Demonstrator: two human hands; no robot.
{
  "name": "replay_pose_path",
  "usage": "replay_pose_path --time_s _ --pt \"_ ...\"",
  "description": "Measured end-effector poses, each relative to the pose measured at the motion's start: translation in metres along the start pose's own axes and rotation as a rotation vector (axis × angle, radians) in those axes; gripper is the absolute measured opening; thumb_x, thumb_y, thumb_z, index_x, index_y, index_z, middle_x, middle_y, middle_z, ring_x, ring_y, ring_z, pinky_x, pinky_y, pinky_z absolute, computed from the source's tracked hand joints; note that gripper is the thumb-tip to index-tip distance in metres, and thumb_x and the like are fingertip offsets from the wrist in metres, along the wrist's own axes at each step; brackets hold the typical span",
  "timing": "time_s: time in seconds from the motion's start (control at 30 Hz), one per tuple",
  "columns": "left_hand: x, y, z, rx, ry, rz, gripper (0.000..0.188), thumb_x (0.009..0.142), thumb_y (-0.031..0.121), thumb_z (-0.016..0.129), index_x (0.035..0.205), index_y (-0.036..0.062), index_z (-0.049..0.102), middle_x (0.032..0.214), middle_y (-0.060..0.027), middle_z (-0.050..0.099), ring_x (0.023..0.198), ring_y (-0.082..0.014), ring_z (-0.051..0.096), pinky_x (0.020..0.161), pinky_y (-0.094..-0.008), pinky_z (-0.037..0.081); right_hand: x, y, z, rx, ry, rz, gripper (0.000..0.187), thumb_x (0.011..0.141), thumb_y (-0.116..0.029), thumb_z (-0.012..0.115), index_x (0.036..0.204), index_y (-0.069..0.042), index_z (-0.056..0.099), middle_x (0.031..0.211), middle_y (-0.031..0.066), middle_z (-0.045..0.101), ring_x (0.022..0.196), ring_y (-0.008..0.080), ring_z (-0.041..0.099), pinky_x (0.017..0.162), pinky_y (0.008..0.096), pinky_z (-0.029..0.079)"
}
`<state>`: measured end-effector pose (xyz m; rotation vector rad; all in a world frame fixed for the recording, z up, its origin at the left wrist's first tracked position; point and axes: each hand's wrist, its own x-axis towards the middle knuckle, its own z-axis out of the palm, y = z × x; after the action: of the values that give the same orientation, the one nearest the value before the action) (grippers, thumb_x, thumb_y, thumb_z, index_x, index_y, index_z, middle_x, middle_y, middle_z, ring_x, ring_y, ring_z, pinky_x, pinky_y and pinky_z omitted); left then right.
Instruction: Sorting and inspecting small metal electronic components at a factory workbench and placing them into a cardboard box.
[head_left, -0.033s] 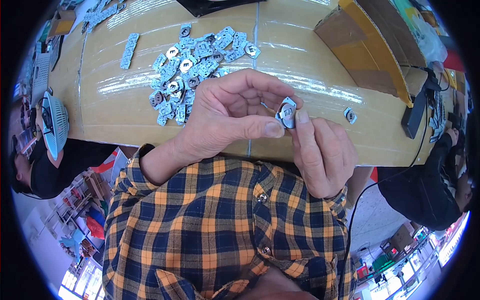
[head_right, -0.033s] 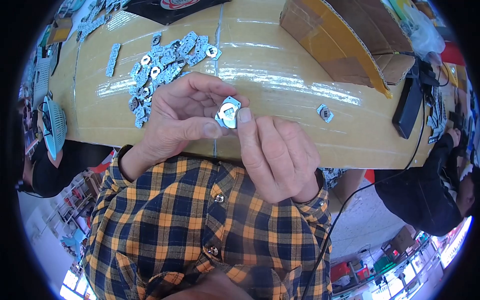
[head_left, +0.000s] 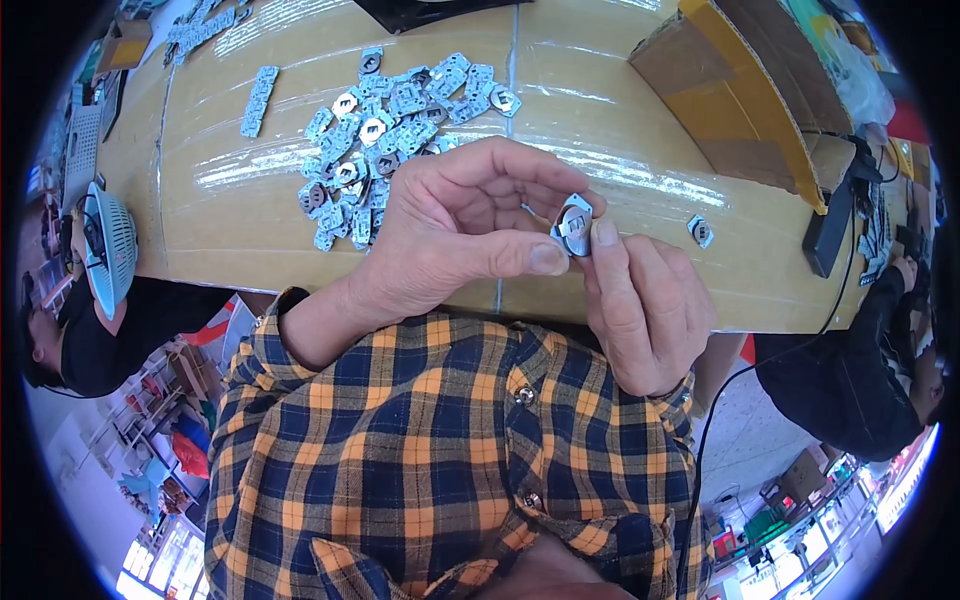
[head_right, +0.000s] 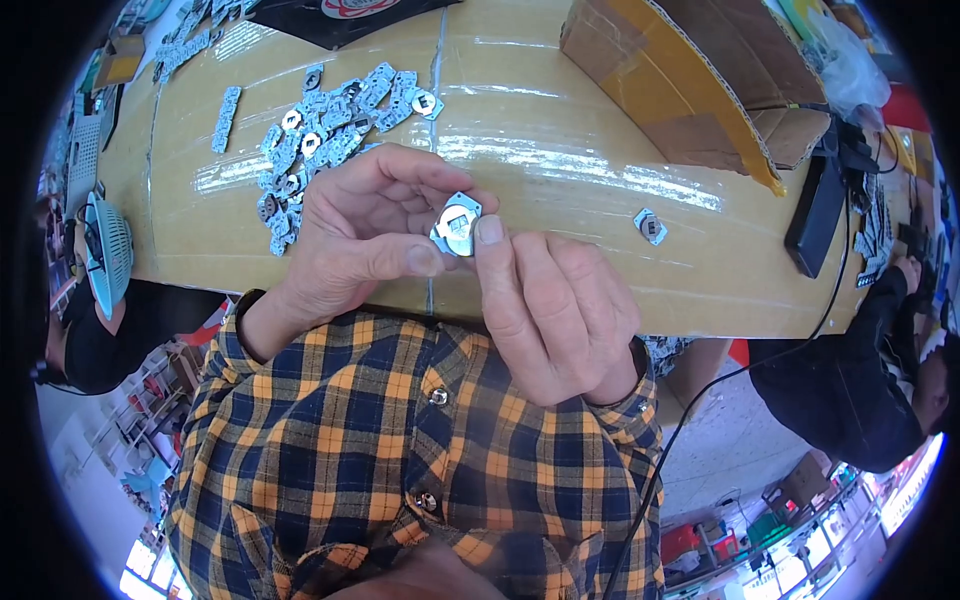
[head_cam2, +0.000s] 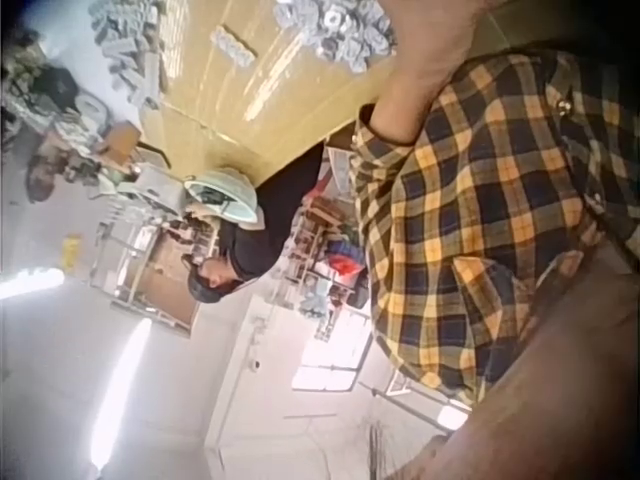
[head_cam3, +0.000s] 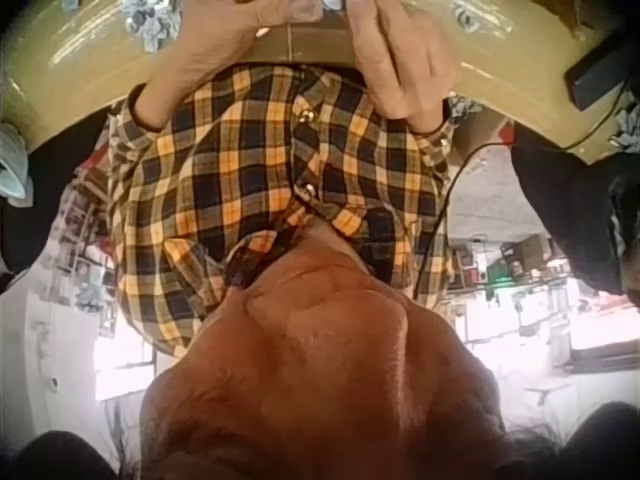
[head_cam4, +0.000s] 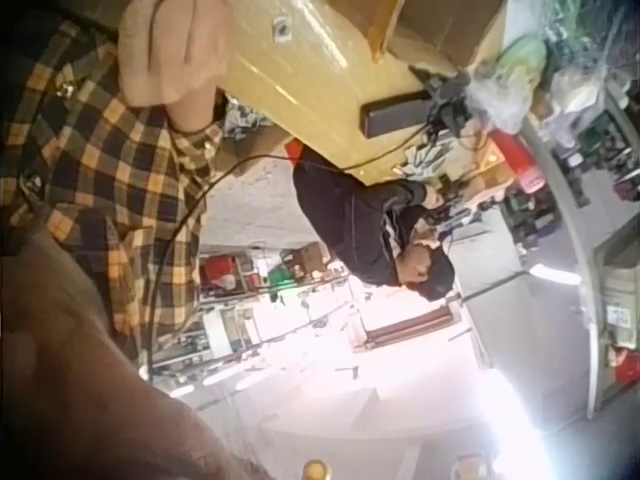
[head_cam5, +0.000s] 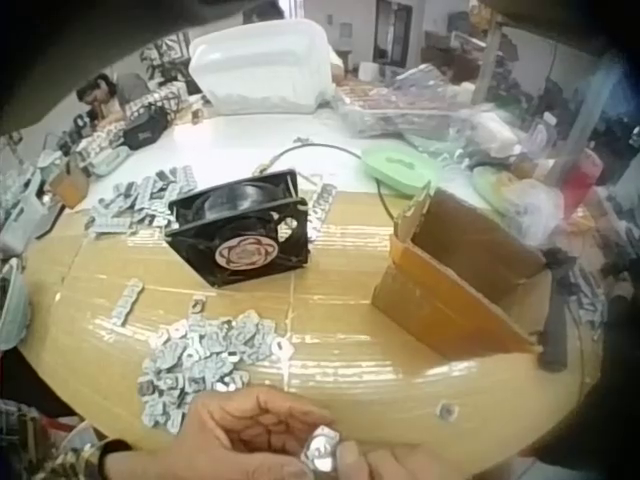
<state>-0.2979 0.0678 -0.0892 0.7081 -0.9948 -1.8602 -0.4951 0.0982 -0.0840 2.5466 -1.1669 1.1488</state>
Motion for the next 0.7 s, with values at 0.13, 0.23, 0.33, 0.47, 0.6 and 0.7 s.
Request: replay_pose_path --time_s 0.13,0.23,0.33,0.47,0.6,0.7 --pt "-0.0005 0.0006 -0.0005 0.002 0.013 -0.006 0.043 0.079 0.001 0.076 0.119 -0.0011 0.060 0.110 -0.0106 0.067 0.100 -0.0129 0.064 0.090 -0.0262 0.054 0.0002 0.0004 -0.0001 0.022 -0.020 0.002 0.043 0.068 0.005 0.077 0.110 0.002 0.066 0.088 0.0122 0.063 0.070 0.0234 0.063 0.055 0.0300 0.051" --pt "-0.0012 0.0001 -0.0011 -0.006 0.014 -0.006 0.043 0.079 0.000 0.076 0.119 -0.0017 0.060 0.111 -0.0113 0.067 0.101 -0.0133 0.064 0.090 -0.0265 0.054 -0.0005 -0.0001 -0.0003 0.026 -0.033 0.004 0.044 0.068 0.006 0.077 0.111 0.002 0.066 0.088 0.0122 0.063 0.071 0.0239 0.063 0.055 0.0301 0.051" --pt "-0.0001 -0.0001 0.0000 -0.014 -0.014 0.032 0.043 0.079 0.000 0.075 0.119 -0.0024 0.060 0.111 -0.0122 0.066 0.101 -0.0140 0.064 0.090 -0.0270 0.054 -0.0005 0.0002 -0.0014 0.019 -0.044 0.006 0.044 0.068 0.006 0.077 0.111 0.002 0.066 0.088 0.0123 0.063 0.071 0.0238 0.063 0.055 0.0300 0.051" --pt "-0.0007 -0.0006 -0.0022 0.036 -0.029 0.033 0.044 0.081 0.001 0.073 0.120 -0.0047 0.055 0.115 -0.0198 0.064 0.105 -0.0219 0.064 0.095 -0.0342 0.052 -0.0006 0.0012 -0.0018 0.005 -0.058 -0.009 0.043 0.068 0.005 0.077 0.109 0.002 0.066 0.088 0.0124 0.063 0.070 0.0234 0.063 0.055 0.0297 0.051" --pt "-0.0010 -0.0015 -0.0016 0.029 -0.023 0.035 0.043 0.081 0.002 0.073 0.120 -0.0048 0.055 0.115 -0.0195 0.064 0.104 -0.0217 0.065 0.095 -0.0343 0.052 -0.0009 0.0022 -0.0007 -0.022 -0.059 -0.055 0.040 0.069 0.006 0.076 0.107 0.003 0.066 0.088 0.0127 0.063 0.067 0.0231 0.063 0.053 0.0291 0.050" --pt "0.0022 -0.0032 -0.0002 0.013 -0.019 0.062 0.042 0.082 0.001 0.072 0.120 -0.0042 0.056 0.113 -0.0160 0.065 0.102 -0.0181 0.064 0.091 -0.0305 0.054 -0.0026 0.0027 -0.0040 -0.067 -0.057 -0.081 0.037 0.069 0.006 0.076 0.106 0.004 0.066 0.088 0.0128 0.063 0.066 0.0230 0.062 0.053 0.0290 0.050"
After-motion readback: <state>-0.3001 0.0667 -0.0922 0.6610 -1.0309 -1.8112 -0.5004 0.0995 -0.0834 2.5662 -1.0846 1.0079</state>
